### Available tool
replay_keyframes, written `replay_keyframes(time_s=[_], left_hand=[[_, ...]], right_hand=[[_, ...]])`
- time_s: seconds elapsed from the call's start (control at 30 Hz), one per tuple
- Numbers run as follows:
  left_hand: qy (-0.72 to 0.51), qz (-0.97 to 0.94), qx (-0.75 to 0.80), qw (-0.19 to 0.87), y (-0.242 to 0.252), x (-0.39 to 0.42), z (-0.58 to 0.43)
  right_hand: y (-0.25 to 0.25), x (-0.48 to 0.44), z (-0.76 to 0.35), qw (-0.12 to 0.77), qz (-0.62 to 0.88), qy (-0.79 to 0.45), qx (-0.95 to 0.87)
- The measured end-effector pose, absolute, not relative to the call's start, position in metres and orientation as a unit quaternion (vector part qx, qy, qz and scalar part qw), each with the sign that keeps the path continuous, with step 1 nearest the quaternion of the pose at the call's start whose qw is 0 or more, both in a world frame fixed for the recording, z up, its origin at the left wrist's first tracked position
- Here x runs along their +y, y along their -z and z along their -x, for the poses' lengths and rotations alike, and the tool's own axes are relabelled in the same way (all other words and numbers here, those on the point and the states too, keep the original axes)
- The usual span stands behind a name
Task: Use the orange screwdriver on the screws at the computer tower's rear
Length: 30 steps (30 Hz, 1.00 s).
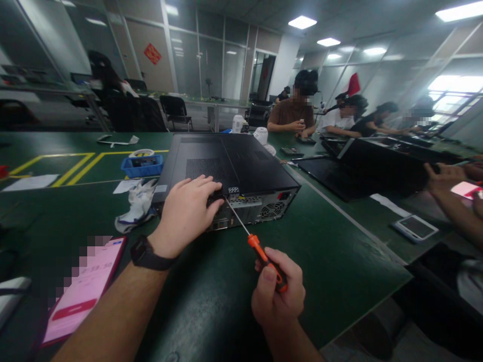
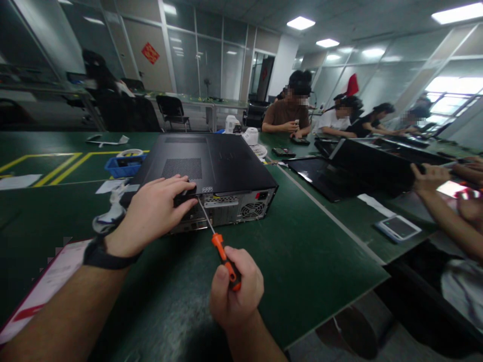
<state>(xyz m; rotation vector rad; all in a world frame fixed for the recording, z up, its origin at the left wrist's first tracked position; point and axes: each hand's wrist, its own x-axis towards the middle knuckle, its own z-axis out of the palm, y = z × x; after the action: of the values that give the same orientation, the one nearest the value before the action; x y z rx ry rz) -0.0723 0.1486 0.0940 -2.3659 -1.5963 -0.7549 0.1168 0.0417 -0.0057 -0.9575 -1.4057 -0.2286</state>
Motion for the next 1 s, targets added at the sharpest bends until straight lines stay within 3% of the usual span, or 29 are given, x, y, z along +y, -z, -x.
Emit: replay_keyframes(time_s=[1.0], left_hand=[[0.264, 0.799, -0.533, 0.089, -0.092, 0.15, 0.074]], right_hand=[[-0.002, 0.042, -0.117, 0.655, 0.396, 0.102, -0.635]])
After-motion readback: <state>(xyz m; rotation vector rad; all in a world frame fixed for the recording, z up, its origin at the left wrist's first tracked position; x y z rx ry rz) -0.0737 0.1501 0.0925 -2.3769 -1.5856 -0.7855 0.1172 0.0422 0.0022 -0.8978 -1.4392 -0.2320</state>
